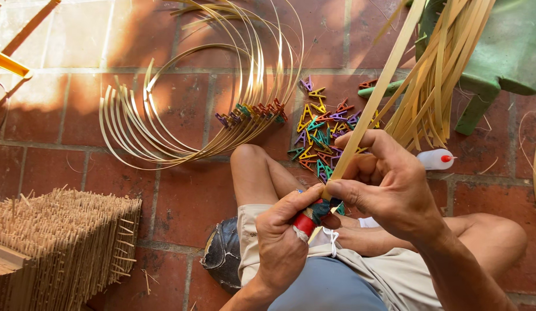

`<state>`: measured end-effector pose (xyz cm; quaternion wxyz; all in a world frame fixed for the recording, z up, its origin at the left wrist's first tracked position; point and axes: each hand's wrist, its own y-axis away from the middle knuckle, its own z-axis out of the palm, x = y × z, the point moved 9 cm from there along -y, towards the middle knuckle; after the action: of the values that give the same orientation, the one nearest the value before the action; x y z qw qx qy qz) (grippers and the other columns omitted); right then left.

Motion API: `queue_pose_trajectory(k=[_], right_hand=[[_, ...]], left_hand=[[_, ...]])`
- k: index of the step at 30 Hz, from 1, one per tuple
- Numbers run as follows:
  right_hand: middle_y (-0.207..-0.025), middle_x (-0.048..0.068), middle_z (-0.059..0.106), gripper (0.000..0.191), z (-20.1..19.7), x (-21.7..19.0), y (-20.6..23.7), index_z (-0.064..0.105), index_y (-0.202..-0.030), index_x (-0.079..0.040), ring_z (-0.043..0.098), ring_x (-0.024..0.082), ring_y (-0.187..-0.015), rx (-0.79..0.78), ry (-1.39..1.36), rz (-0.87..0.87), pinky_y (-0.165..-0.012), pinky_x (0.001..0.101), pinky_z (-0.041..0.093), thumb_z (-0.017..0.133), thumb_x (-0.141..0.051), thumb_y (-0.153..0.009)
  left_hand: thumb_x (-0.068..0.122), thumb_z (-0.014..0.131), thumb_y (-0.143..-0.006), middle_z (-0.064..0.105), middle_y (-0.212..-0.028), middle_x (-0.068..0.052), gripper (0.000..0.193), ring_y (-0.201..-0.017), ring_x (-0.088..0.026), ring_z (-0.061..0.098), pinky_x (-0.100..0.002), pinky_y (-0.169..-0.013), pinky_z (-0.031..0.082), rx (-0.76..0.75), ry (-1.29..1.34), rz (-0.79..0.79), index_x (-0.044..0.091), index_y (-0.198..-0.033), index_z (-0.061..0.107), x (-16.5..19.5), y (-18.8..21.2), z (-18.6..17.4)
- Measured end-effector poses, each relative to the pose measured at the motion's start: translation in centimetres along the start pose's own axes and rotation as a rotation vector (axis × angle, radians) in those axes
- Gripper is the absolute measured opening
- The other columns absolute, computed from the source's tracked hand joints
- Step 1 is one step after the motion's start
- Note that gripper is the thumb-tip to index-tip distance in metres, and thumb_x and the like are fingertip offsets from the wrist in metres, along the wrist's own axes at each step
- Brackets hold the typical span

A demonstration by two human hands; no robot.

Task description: The person sits on a tiled floor and repeatedly assembles thin bamboo strips into circular shapes. They apply glue to the ends of the strips, overlap them to form a loop, and secure the joint with a colorful plastic clothespin. The person places each completed circle onto a growing stack on the floor.

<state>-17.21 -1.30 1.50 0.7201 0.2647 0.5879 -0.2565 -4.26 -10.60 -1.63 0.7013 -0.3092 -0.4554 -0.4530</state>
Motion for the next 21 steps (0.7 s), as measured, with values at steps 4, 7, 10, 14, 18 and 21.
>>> queue_pose_trajectory(k=[4,7,10,14,18,21], right_hand=[[-0.078,0.007,0.068,0.058,-1.1,0.1,1.4,0.051,-0.136,0.001,0.059,0.007,-0.064,-0.022,-0.008,0.052,-0.05,0.0214,0.045,0.076,-0.003,-0.085],[-0.078,0.006,0.068,0.06,-1.6,-0.2,2.2,0.049,-0.138,0.0,0.059,0.005,-0.064,-0.126,-0.067,0.079,-0.049,0.0207,0.045,0.076,-0.003,-0.085],[-0.072,0.005,0.07,0.064,-2.7,-0.2,3.0,0.051,-0.138,0.0,0.057,0.005,-0.054,-0.121,-0.025,0.12,-0.042,0.0207,0.043,0.077,-0.001,-0.08],[-0.071,0.005,0.068,0.066,-3.9,-0.8,4.2,0.051,-0.14,0.0,0.057,0.004,-0.054,-0.12,0.018,0.13,-0.042,0.0207,0.043,0.078,0.001,-0.079],[-0.071,0.005,0.07,0.07,-5.0,-1.4,4.8,0.049,-0.144,0.0,0.059,0.004,-0.055,-0.1,0.066,0.126,-0.043,0.0209,0.045,0.076,0.002,-0.079],[-0.076,0.004,0.073,0.071,-5.3,-1.8,4.7,0.047,-0.148,0.001,0.059,0.002,-0.057,-0.137,0.02,0.076,-0.043,0.0192,0.045,0.076,0.001,-0.084]], left_hand=[[-0.005,0.067,-0.098,0.069,-0.11,-0.012,0.033,-0.097,-0.017,0.071,-0.031,-0.088,0.059,-0.017,-0.034,-0.083,-0.004,-0.131,0.068,0.4,0.1,1.4],[-0.003,0.077,-0.09,0.069,-0.104,-0.009,0.038,-0.092,-0.014,0.067,-0.028,-0.084,0.057,-0.109,-0.24,-0.153,-0.003,-0.128,0.07,0.5,-0.1,2.1],[0.001,0.08,-0.085,0.072,-0.095,-0.006,0.051,-0.086,-0.01,0.066,-0.026,-0.08,0.058,-0.195,-0.294,-0.29,0.001,-0.134,0.067,-0.5,-0.2,2.9],[0.001,0.078,-0.086,0.071,-0.097,-0.004,0.055,-0.087,-0.01,0.065,-0.026,-0.082,0.058,-0.274,-0.318,-0.294,0.002,-0.139,0.064,-0.5,-0.5,4.9],[-0.001,0.078,-0.085,0.071,-0.101,-0.004,0.053,-0.089,-0.01,0.066,-0.027,-0.082,0.057,-0.28,-0.336,-0.236,0.0,-0.137,0.066,-0.1,-1.0,6.4],[-0.002,0.077,-0.085,0.072,-0.1,-0.005,0.054,-0.089,-0.01,0.066,-0.027,-0.081,0.057,-0.288,-0.264,-0.317,0.0,-0.138,0.065,-1.4,-1.2,6.9]])
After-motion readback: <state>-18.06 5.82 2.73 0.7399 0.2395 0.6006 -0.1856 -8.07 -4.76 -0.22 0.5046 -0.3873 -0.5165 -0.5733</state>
